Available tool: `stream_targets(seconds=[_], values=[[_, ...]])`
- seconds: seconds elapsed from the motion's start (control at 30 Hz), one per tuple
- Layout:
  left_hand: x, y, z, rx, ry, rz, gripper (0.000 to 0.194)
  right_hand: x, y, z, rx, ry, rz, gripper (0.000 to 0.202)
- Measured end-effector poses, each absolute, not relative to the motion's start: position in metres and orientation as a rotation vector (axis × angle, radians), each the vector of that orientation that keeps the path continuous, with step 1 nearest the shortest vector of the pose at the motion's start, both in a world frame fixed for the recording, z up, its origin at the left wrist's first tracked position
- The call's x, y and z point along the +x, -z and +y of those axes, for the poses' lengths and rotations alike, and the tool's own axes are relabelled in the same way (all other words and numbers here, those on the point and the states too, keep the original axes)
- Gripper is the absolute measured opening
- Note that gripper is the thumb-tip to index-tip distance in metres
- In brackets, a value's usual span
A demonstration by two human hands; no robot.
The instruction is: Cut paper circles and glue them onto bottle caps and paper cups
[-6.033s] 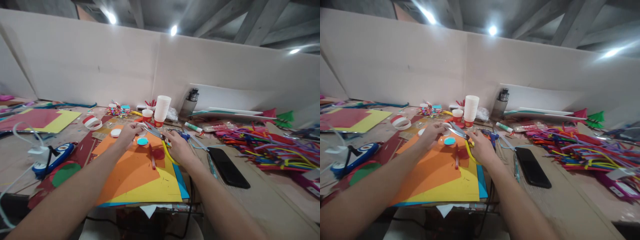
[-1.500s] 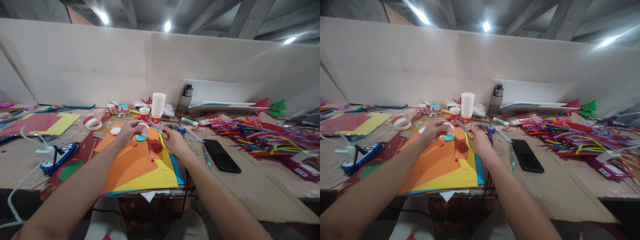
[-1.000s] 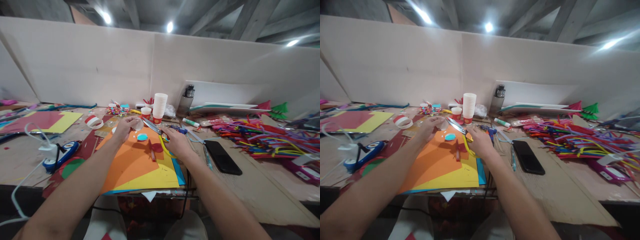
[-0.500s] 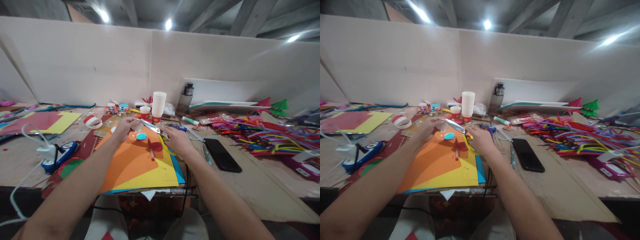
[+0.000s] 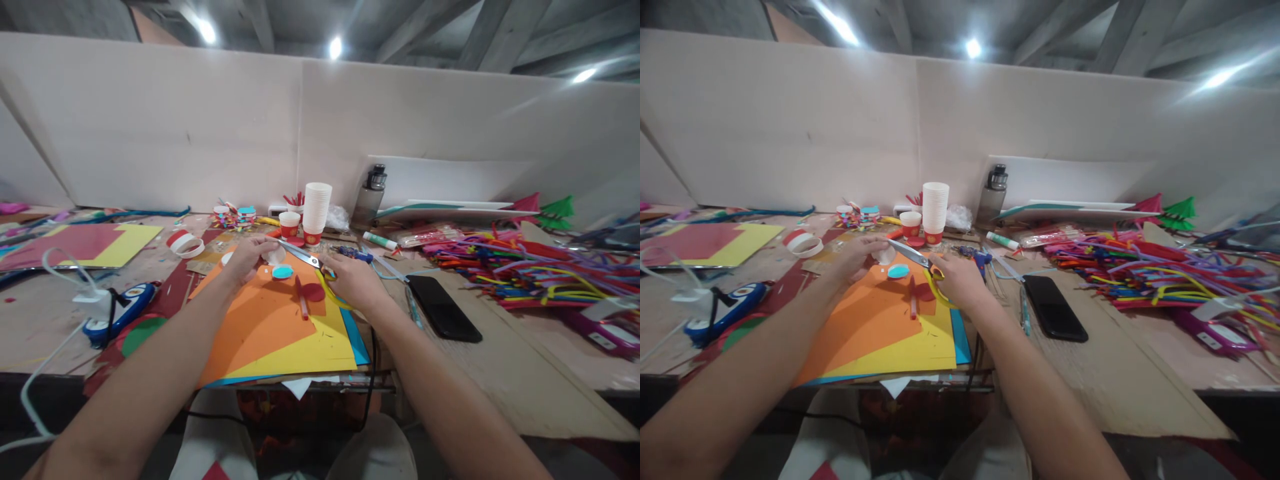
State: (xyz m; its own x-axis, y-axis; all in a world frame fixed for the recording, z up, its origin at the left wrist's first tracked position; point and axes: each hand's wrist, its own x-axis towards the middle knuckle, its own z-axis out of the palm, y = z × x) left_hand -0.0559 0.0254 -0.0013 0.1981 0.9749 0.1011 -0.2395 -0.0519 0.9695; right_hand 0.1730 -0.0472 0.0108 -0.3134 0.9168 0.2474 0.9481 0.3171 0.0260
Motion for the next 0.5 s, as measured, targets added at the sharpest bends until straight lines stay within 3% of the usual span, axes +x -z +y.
stream_targets(seconds=[0.33,0.5], values=[[-0.0598,0.0079,0.0314,1.142,-1.175,0.781,0.024,0.1752,-0.0115,-0.0469,-1.687,0.245,-2.411,0.047],[-0.0611,0.003,0.0288,1.061,-1.161,0.79,0.024,0.1753,-0.0078,-0.0458,-1.598,0.088,-2.366,0.047]])
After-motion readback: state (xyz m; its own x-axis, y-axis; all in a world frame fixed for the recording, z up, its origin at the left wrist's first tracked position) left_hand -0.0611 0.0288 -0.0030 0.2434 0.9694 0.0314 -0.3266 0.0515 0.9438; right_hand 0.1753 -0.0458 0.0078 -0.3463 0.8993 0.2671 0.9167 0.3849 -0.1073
